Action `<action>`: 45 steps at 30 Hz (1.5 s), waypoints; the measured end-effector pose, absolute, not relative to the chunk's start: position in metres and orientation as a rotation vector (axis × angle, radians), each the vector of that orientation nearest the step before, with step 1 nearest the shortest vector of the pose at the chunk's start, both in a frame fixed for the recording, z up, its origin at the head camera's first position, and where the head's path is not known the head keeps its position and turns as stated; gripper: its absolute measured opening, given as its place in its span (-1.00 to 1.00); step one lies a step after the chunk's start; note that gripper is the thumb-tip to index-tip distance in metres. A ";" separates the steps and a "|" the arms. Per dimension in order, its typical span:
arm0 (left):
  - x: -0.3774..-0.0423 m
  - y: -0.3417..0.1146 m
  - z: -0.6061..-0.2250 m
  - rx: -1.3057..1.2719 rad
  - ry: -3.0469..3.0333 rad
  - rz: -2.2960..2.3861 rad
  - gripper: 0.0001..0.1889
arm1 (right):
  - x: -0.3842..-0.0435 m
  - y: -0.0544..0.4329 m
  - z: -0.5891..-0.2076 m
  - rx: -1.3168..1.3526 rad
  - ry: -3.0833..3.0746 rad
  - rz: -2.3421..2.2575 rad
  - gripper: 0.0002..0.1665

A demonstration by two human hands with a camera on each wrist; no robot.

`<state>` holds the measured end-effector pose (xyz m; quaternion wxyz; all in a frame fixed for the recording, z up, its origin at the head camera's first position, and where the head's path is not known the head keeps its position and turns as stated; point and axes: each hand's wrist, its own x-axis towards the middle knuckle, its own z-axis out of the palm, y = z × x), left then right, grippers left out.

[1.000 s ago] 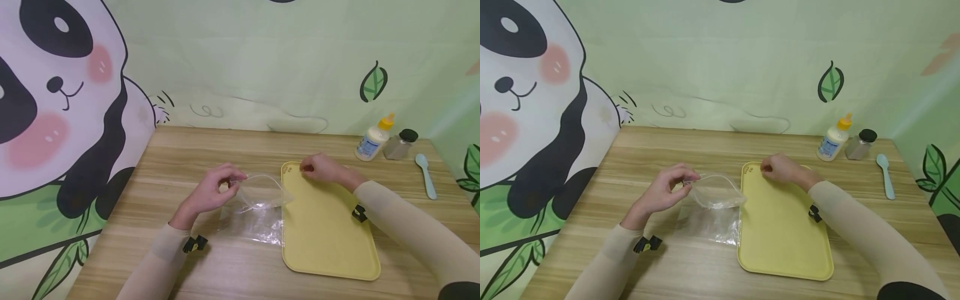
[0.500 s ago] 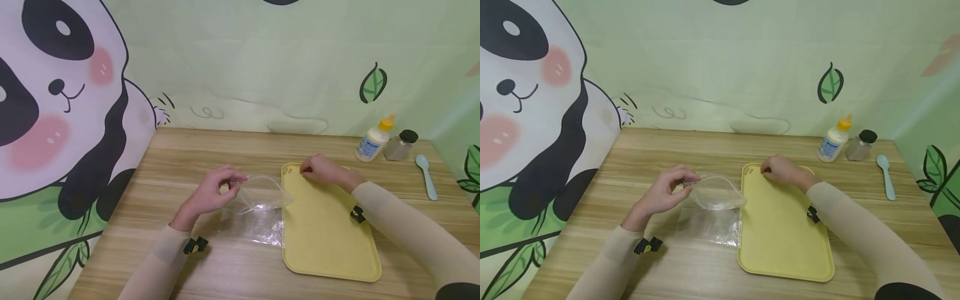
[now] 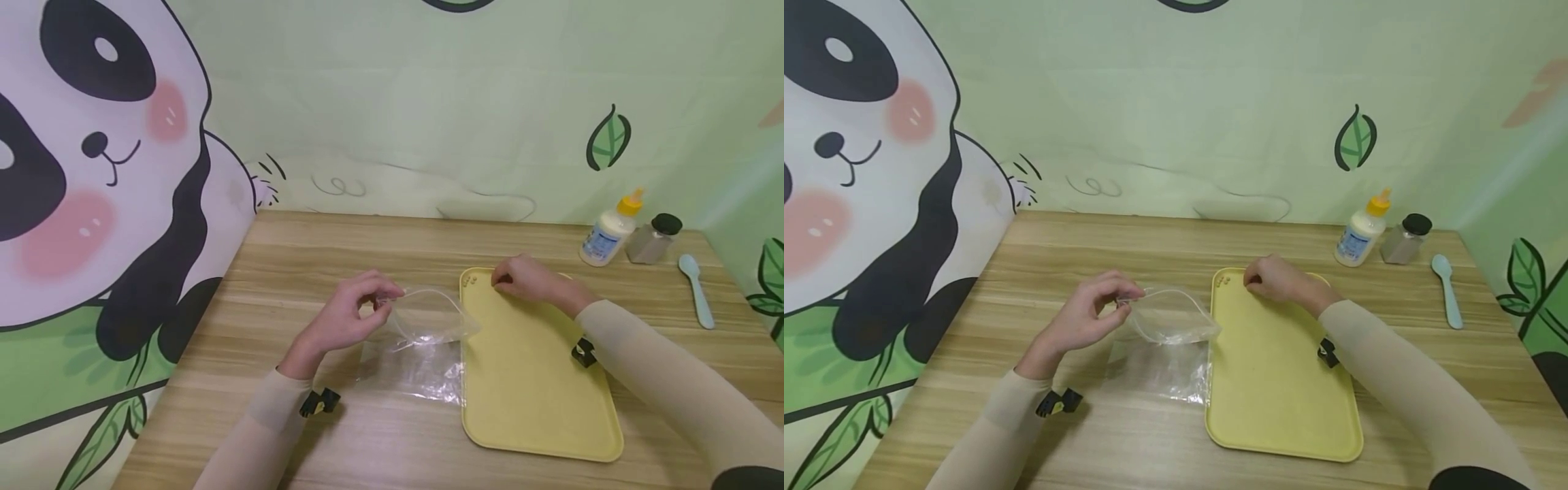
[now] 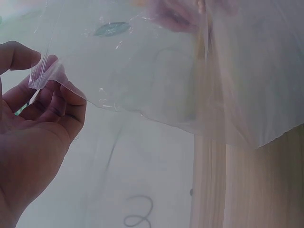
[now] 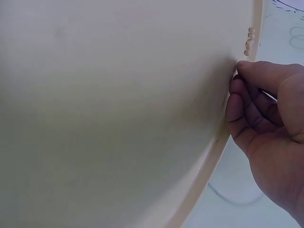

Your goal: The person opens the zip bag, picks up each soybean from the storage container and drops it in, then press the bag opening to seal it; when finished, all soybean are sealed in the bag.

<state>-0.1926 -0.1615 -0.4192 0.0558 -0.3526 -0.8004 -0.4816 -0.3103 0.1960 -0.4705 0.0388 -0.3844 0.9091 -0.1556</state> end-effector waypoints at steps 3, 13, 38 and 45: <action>-0.193 -0.161 -0.419 -1.072 -2.429 -1.458 -0.72 | -0.309 0.197 -0.469 -1.149 2.781 -0.506 -0.93; -0.192 -0.161 -0.420 -1.081 -2.429 -1.463 -0.71 | -0.305 0.196 -0.453 -1.134 2.818 -0.573 -0.89; -0.191 -0.160 -0.419 -1.082 -2.413 -1.458 -0.72 | -0.270 0.166 -0.393 -1.517 2.860 -0.739 -0.94; -0.192 -0.159 -0.419 -1.087 -2.414 -1.454 -0.72 | -0.254 0.153 -0.380 -1.680 2.819 -0.795 -0.91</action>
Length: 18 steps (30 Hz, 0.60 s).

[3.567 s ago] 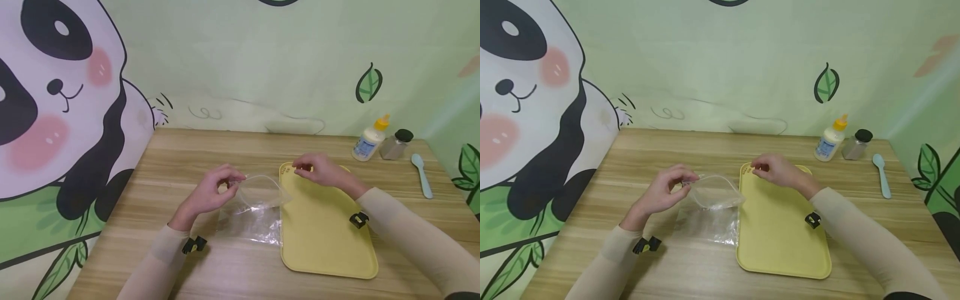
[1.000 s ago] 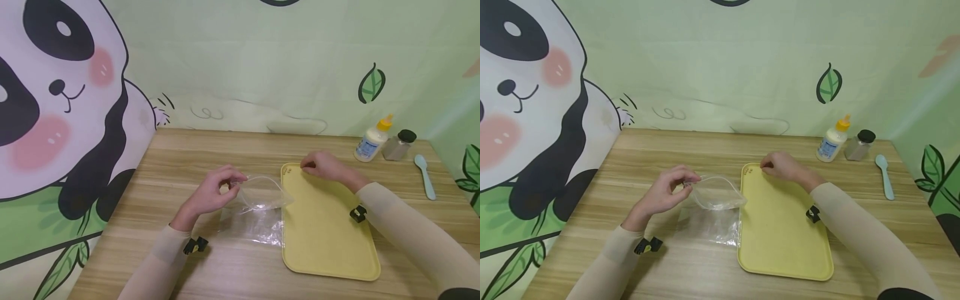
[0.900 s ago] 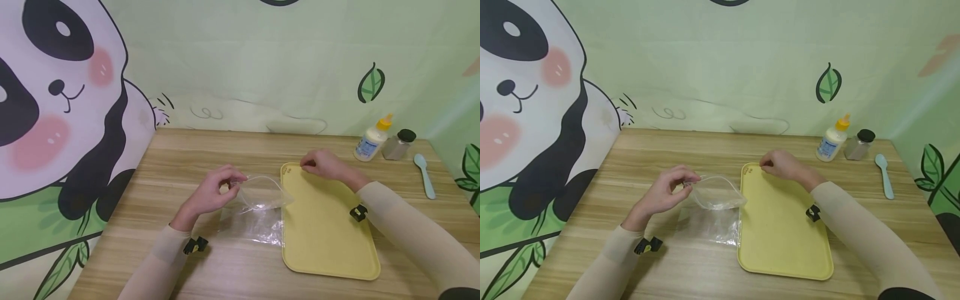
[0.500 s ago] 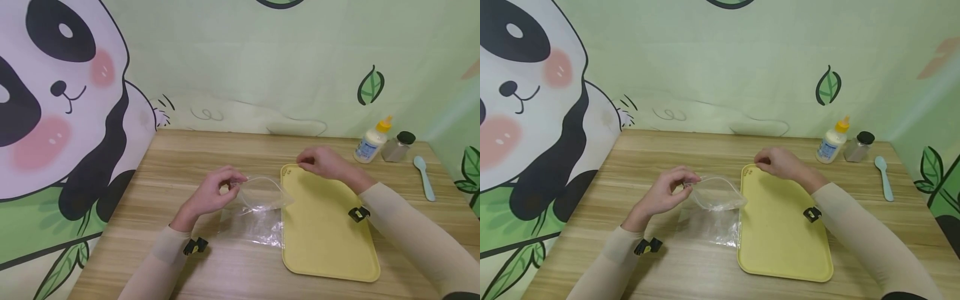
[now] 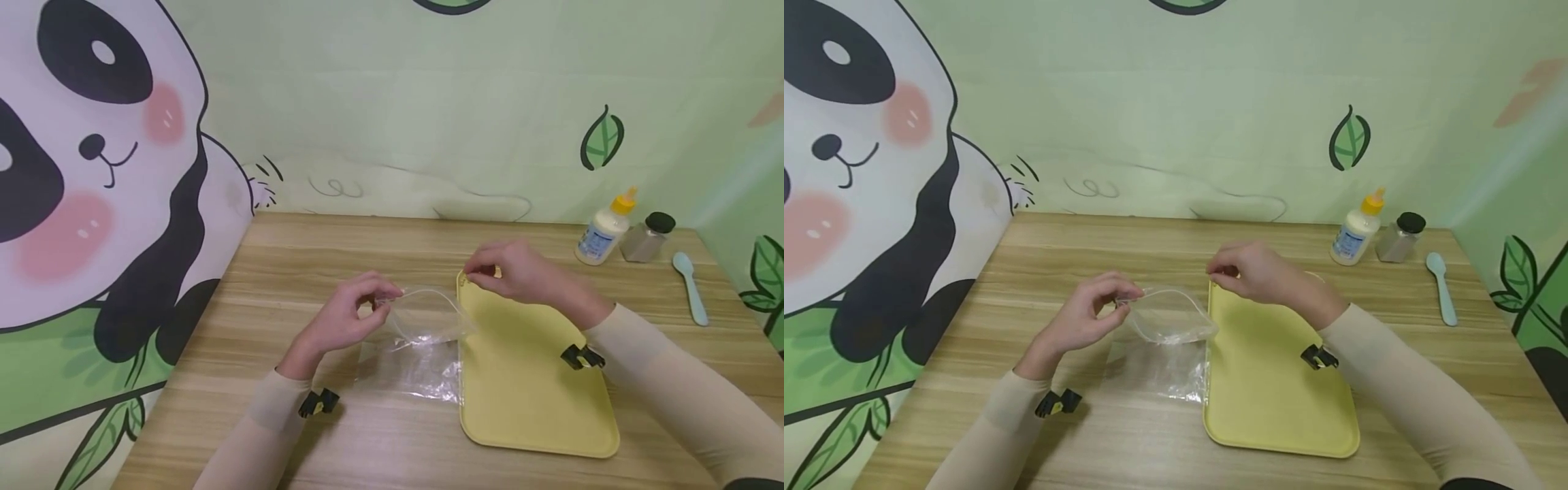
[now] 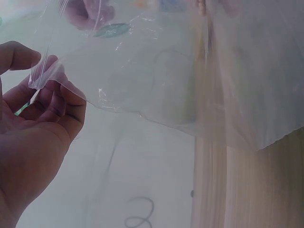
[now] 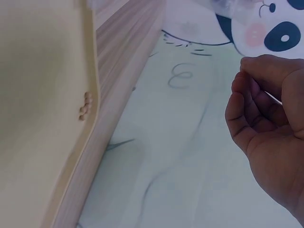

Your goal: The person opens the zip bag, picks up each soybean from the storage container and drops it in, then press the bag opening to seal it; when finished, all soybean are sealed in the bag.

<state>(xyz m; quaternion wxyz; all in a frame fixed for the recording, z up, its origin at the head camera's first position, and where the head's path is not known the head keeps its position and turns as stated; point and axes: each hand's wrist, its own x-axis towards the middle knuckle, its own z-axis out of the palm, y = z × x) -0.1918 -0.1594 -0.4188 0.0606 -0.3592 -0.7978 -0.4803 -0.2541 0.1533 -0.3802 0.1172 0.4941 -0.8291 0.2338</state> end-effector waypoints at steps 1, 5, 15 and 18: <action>-0.192 -0.159 -0.419 -1.087 -2.415 -1.452 -0.72 | -0.251 0.151 -0.378 1.459 -2.412 0.691 -0.90; -0.191 -0.160 -0.419 -1.088 -2.413 -1.446 -0.73 | -0.242 0.144 -0.371 1.497 -2.362 0.719 -0.86; -0.191 -0.160 -0.419 -1.089 -2.408 -1.442 -0.73 | -0.225 0.130 -0.365 1.583 -2.256 0.783 -0.86; -0.191 -0.160 -0.419 -1.095 -2.407 -1.440 -0.73 | -0.221 0.127 -0.365 1.601 -2.262 0.786 -0.86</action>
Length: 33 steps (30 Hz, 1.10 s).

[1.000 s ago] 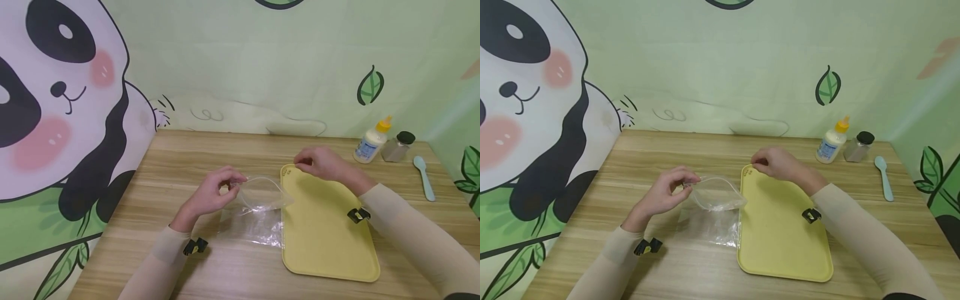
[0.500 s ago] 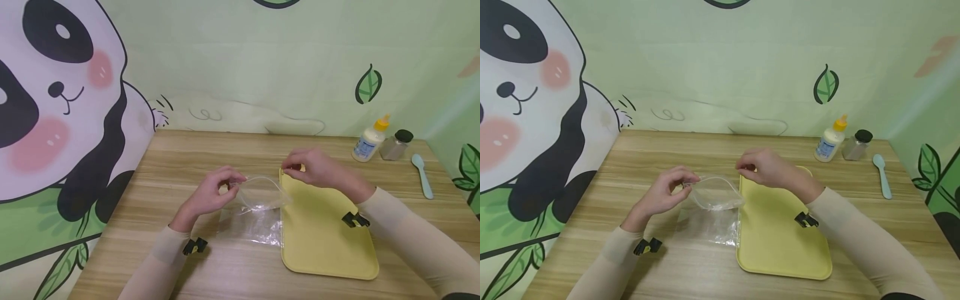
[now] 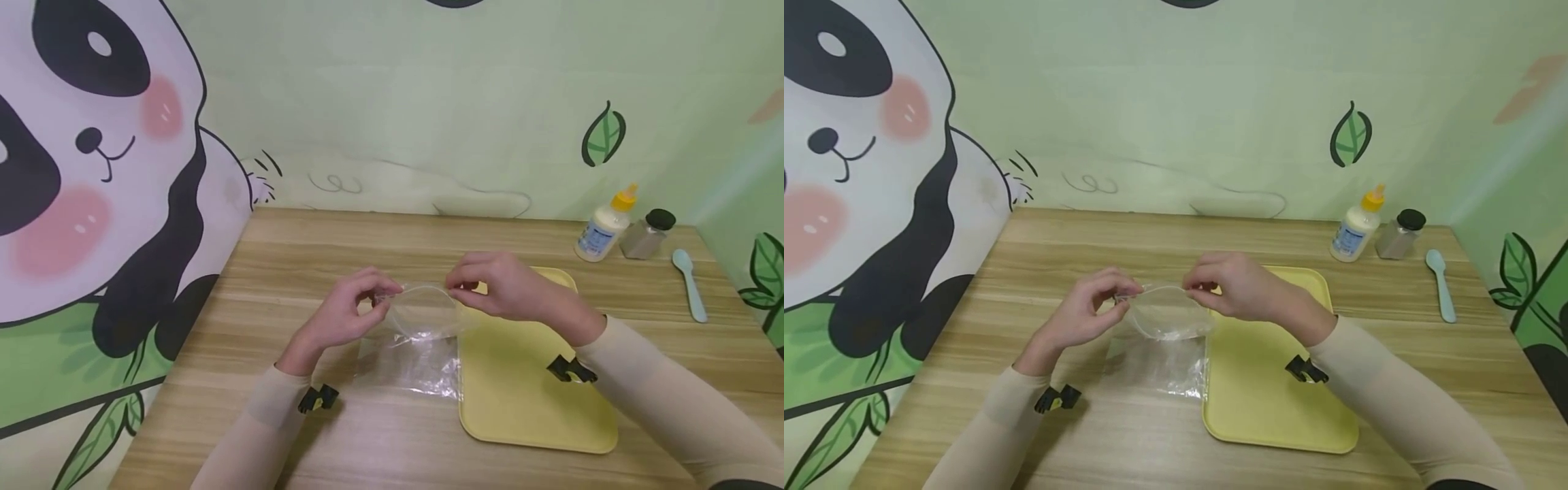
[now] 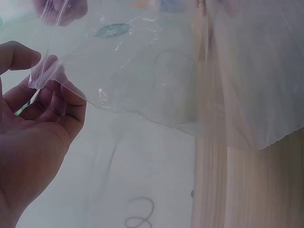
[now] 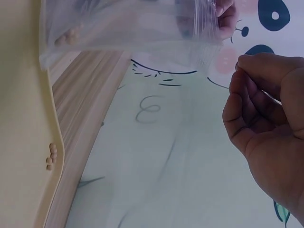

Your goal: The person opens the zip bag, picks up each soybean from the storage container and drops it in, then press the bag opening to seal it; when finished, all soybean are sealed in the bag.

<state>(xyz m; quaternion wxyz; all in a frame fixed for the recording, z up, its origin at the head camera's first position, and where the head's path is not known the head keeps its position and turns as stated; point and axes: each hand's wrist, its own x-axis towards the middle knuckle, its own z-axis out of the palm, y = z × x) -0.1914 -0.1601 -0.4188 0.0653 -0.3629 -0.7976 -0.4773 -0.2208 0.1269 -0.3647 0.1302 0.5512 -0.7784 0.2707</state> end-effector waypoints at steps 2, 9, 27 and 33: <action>-0.191 -0.160 -0.419 -1.097 -2.408 -1.441 -0.73 | -0.218 0.125 -0.364 1.612 -2.260 0.796 -0.86; -0.192 -0.161 -0.419 -1.097 -2.407 -1.445 -0.72 | -0.213 0.119 -0.365 1.664 -2.231 0.830 -0.86; -0.187 -0.156 -0.410 -1.072 -2.431 -1.467 -0.72 | -0.209 0.118 -0.368 1.647 -2.235 0.824 -0.88; -0.191 -0.156 -0.419 -1.060 -2.431 -1.483 -0.71 | -0.210 0.120 -0.367 1.646 -2.232 0.829 -0.88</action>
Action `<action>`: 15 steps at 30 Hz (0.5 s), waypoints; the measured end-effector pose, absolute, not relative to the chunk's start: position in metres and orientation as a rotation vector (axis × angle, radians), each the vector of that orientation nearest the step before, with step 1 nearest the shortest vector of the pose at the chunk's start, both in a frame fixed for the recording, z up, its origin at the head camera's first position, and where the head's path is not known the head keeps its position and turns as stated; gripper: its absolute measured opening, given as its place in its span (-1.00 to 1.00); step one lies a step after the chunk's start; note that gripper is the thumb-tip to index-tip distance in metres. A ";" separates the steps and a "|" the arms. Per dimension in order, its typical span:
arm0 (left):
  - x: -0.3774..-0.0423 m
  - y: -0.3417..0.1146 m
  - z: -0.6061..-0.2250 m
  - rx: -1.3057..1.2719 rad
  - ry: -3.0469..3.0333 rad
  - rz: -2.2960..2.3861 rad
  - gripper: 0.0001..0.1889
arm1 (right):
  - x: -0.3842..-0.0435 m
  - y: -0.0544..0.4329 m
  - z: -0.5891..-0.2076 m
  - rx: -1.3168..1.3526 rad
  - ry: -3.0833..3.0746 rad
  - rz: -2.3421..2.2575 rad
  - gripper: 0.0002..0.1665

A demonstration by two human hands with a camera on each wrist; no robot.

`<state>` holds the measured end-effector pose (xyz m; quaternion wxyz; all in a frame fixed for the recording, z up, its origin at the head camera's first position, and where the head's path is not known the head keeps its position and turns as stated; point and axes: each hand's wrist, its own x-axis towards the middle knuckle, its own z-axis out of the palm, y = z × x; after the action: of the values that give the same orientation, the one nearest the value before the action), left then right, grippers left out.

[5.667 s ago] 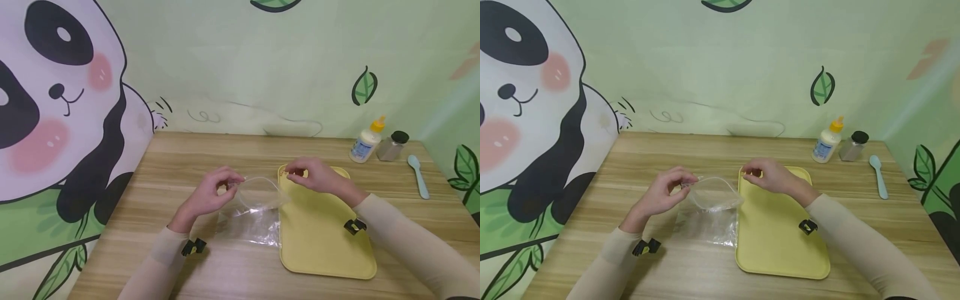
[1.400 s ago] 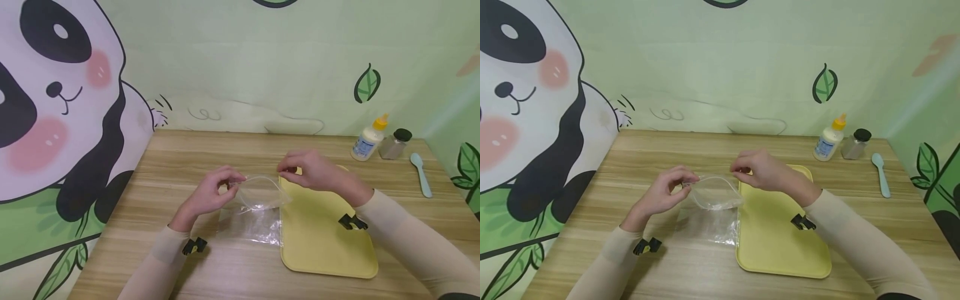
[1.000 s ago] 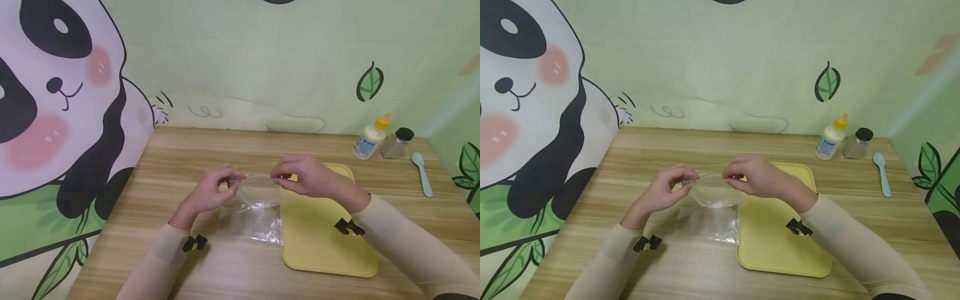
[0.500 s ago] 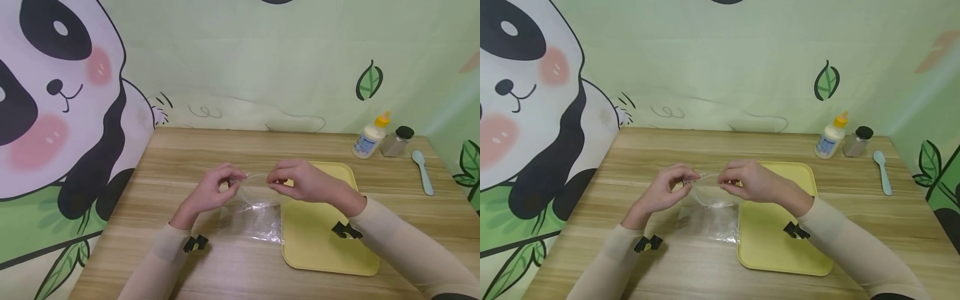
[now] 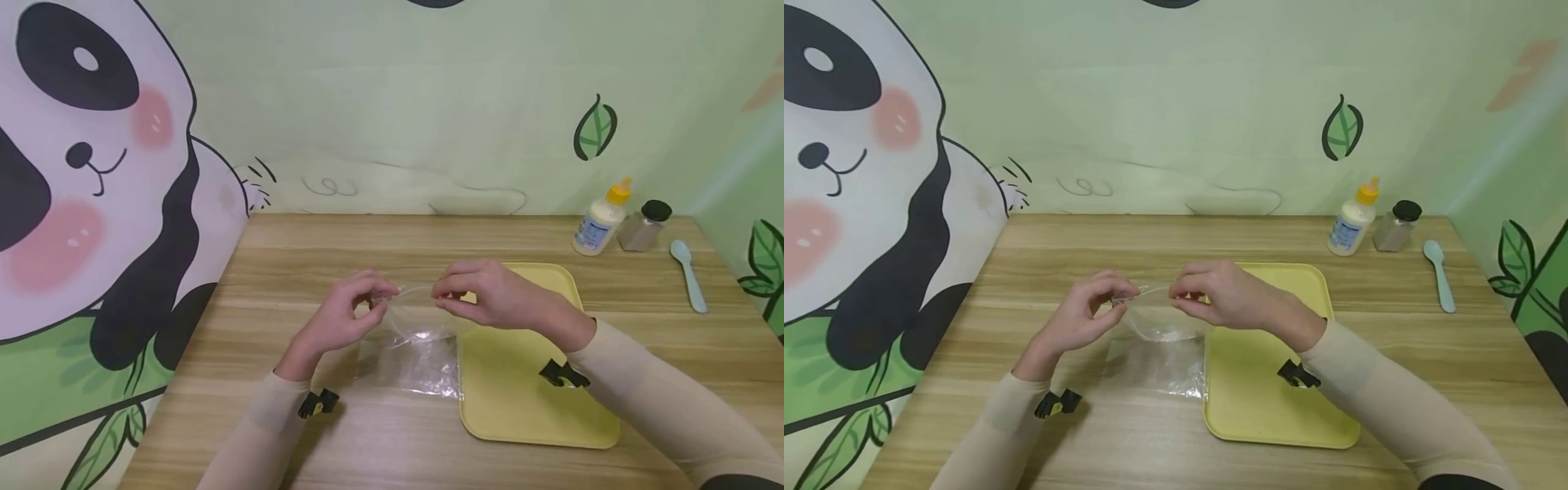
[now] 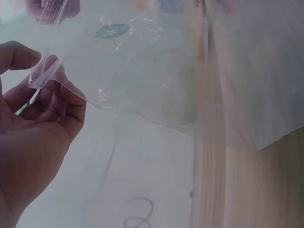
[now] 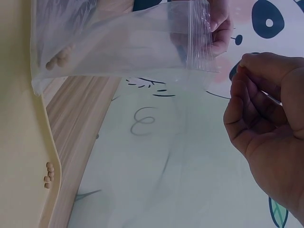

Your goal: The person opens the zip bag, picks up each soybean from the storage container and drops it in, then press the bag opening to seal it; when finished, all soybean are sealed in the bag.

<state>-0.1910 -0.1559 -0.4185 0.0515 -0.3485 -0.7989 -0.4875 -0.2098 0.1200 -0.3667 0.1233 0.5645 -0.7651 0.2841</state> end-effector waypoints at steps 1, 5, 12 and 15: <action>-0.191 -0.157 -0.420 -1.063 -2.424 -1.484 -0.71 | -0.210 0.120 -0.367 1.649 -2.229 0.832 -0.87; -0.191 -0.158 -0.421 -1.072 -2.411 -1.498 -0.71 | -0.210 0.119 -0.365 1.654 -2.226 0.840 -0.88; -0.192 -0.158 -0.421 -1.088 -2.383 -1.517 -0.69 | -0.210 0.120 -0.366 1.642 -2.244 0.856 -0.89; -0.192 -0.158 -0.421 -1.085 -2.388 -1.509 -0.69 | -0.210 0.122 -0.366 1.622 -2.269 0.862 -0.89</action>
<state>-0.1922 -0.1577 -0.4207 0.0578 -0.3579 -0.7879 -0.4977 -0.2104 0.1215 -0.3658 0.1109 0.5521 -0.7725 0.2935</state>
